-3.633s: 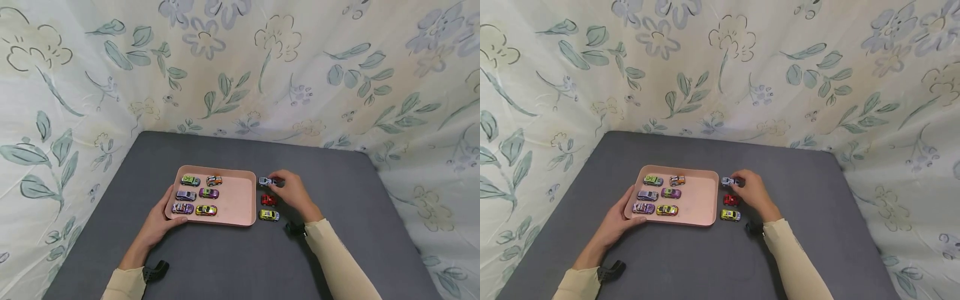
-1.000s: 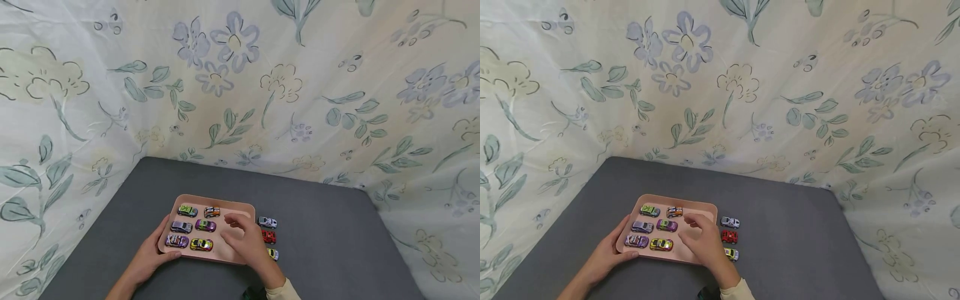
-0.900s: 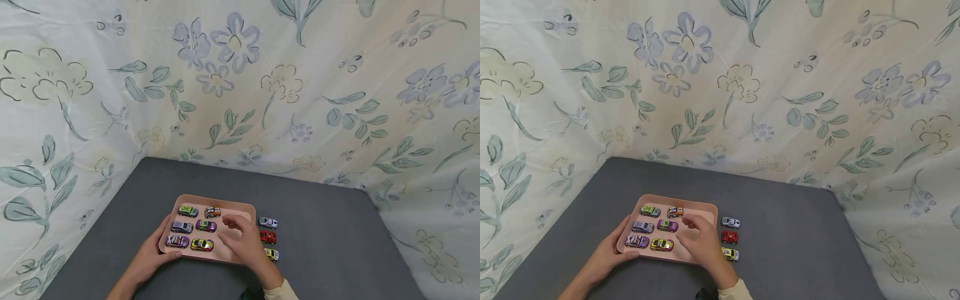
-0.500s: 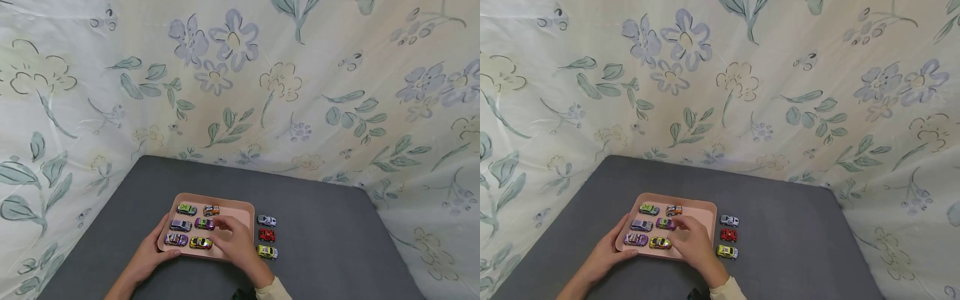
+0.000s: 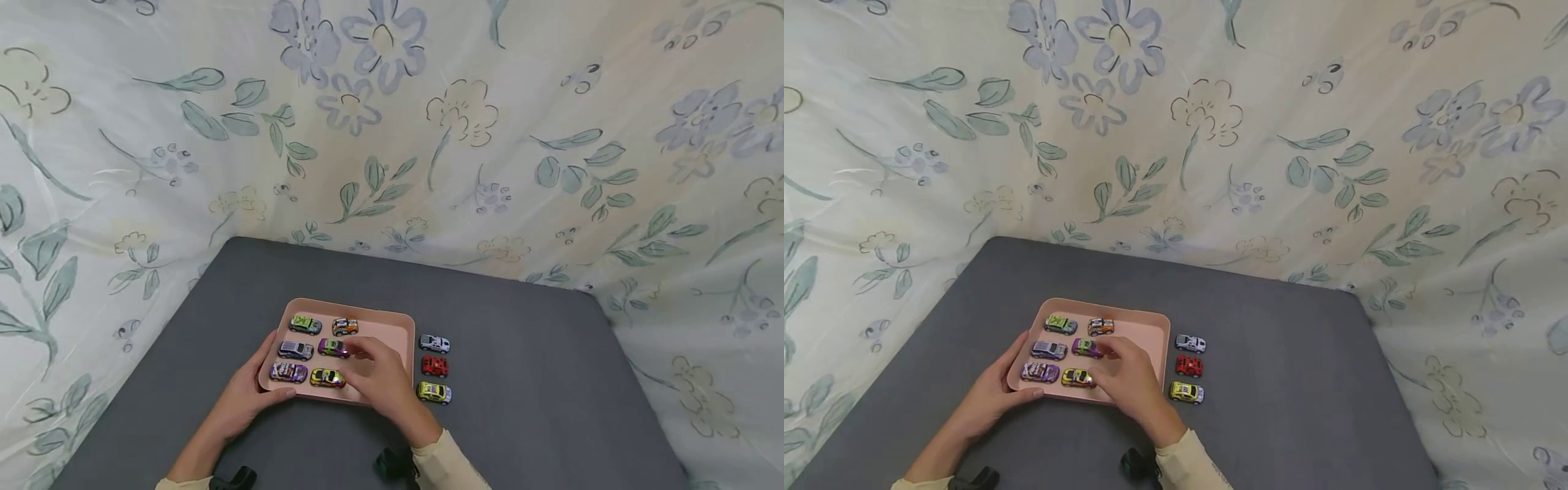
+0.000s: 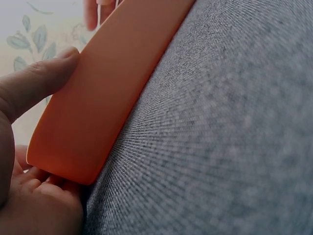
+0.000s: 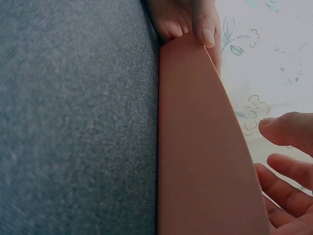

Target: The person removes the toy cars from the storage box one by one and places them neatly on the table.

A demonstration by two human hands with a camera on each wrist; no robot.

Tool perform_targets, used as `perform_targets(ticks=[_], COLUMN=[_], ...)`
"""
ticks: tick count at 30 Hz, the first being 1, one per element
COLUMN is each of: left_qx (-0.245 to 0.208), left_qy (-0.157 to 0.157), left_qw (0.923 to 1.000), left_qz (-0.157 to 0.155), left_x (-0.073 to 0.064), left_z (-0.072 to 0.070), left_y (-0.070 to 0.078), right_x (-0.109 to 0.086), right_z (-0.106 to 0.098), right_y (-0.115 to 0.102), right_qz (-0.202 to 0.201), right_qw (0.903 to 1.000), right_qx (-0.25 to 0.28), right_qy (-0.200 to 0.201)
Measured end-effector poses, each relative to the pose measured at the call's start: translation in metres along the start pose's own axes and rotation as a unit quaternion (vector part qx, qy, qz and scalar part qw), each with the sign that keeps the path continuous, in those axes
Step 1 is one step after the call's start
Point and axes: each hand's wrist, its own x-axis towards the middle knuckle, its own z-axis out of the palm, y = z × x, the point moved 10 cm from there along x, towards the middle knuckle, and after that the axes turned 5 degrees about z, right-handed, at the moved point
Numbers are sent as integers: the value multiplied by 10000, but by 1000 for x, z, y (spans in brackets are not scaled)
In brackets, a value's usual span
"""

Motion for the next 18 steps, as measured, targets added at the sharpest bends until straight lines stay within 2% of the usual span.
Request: perform_targets(ticks=[6,9,18], left_qx=[-20,119,103], left_qy=[-9,10,-41], left_qw=[10000,9999,9999], left_qz=[-44,10,63], left_x=[-3,-3,0], left_z=[0,-2,2], left_y=[-4,-3,-3], right_x=[0,1,1], right_z=[10,16,24], right_y=[3,4,6], right_qz=[75,104,194], right_qw=[9998,9996,9964], right_qx=[22,-56,-513], right_qy=[-181,-273,-653])
